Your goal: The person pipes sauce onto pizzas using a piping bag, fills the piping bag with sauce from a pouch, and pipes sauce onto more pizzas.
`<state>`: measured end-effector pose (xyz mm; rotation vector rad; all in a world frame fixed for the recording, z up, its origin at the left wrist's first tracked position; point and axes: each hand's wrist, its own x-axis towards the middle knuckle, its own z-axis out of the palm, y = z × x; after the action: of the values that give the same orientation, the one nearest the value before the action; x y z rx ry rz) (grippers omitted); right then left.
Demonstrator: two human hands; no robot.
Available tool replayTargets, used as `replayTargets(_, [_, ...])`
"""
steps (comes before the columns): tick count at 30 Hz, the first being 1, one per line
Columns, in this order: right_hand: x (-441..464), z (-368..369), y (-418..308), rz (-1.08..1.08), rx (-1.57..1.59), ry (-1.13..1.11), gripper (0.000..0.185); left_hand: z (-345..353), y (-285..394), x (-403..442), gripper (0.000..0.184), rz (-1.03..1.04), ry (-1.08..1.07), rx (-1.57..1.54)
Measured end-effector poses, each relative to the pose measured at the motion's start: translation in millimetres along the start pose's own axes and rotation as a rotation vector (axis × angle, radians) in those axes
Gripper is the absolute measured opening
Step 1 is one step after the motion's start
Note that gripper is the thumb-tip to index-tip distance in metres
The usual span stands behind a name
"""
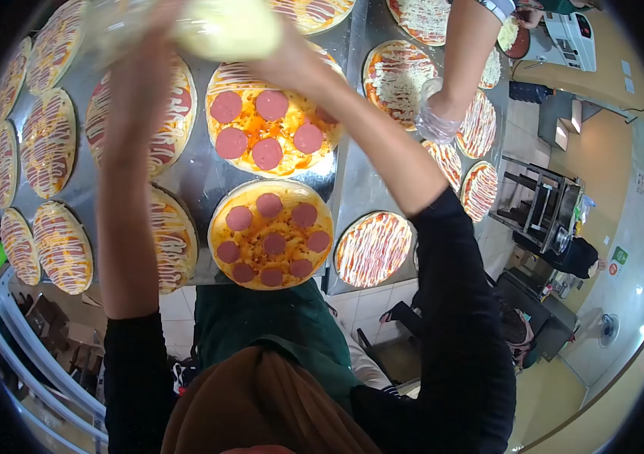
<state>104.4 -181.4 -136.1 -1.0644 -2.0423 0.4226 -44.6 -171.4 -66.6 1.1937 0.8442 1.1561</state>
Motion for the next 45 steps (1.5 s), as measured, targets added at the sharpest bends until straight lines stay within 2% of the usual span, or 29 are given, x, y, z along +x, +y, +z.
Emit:
replayTargets(2, [-36, -43, 7, -0.020, -0.193, -0.080, 0.049, 29, -7, -4, 0.037, -0.036, -0.111, -0.062])
replayTargets(4, [-46, -54, -3, 0.223, -0.142, -0.112, 0.049, 45, -10, -6, 0.037, -0.066, -0.187, -0.090])
replayTargets(6, [-47, -47, -8, 0.284, -0.080, -0.043, 0.046, 43, -8, -5, 0.037, -0.058, -0.205, -0.089])
replayTargets(9, [-9, -3, -2, 0.159, -0.011, -0.038, 0.043, 8, 5, -4, 0.038, -0.029, -0.100, 0.018])
replayTargets(12, [35, 55, -6, 0.172, 0.181, -0.008, 0.040, -38, 16, -9, 0.038, 0.000, 0.042, 0.116])
replayTargets(13, [43, 70, -9, 0.117, 0.248, 0.053, 0.038, -48, 16, -10, 0.038, 0.006, 0.068, 0.118])
replayTargets(15, [43, 73, -10, 0.128, 0.305, 0.020, 0.037, -51, 14, -12, 0.038, 0.012, 0.090, 0.096])
replayTargets(17, [25, 46, -15, 0.180, 0.294, 0.049, 0.039, -29, 10, -15, 0.038, 0.010, 0.048, 0.064])
replayTargets(21, [-55, -39, -3, 0.206, -0.114, -0.123, 0.047, 32, -6, -20, 0.038, -0.047, -0.138, -0.062])
replayTargets(24, [-67, -52, -4, 0.212, -0.156, -0.103, 0.054, 48, -7, -21, 0.038, -0.073, -0.222, -0.084])
replayTargets(26, [-55, -40, -6, 0.138, -0.186, -0.092, 0.050, 37, -3, -19, 0.038, -0.052, -0.195, -0.050])
replayTargets(28, [-21, -11, -10, -0.033, -0.186, -0.051, 0.046, 12, 5, -18, 0.038, -0.037, -0.113, 0.024])
replayTargets(31, [22, 59, -8, 0.188, 0.231, 0.024, 0.038, -32, 18, -22, 0.038, -0.008, 0.024, 0.126])
replayTargets(34, [33, 69, -17, 0.316, 0.267, -0.170, 0.034, -46, 17, -24, 0.038, 0.005, 0.078, 0.109])
replayTargets(36, [19, 38, -31, 0.388, 0.275, -0.122, 0.036, -28, 12, -26, 0.038, 0.003, 0.049, 0.078])
replayTargets(40, [-49, -31, -14, 0.186, -0.049, -0.140, 0.057, 30, -3, -28, 0.039, -0.030, -0.116, -0.033])
replayTargets(43, [-56, -40, -16, 0.150, -0.141, -0.078, 0.051, 43, -5, -26, 0.039, -0.053, -0.190, -0.053])
replayTargets(45, [-50, -33, -16, 0.150, -0.075, -0.086, 0.051, 31, 0, -25, 0.039, -0.040, -0.162, -0.018])
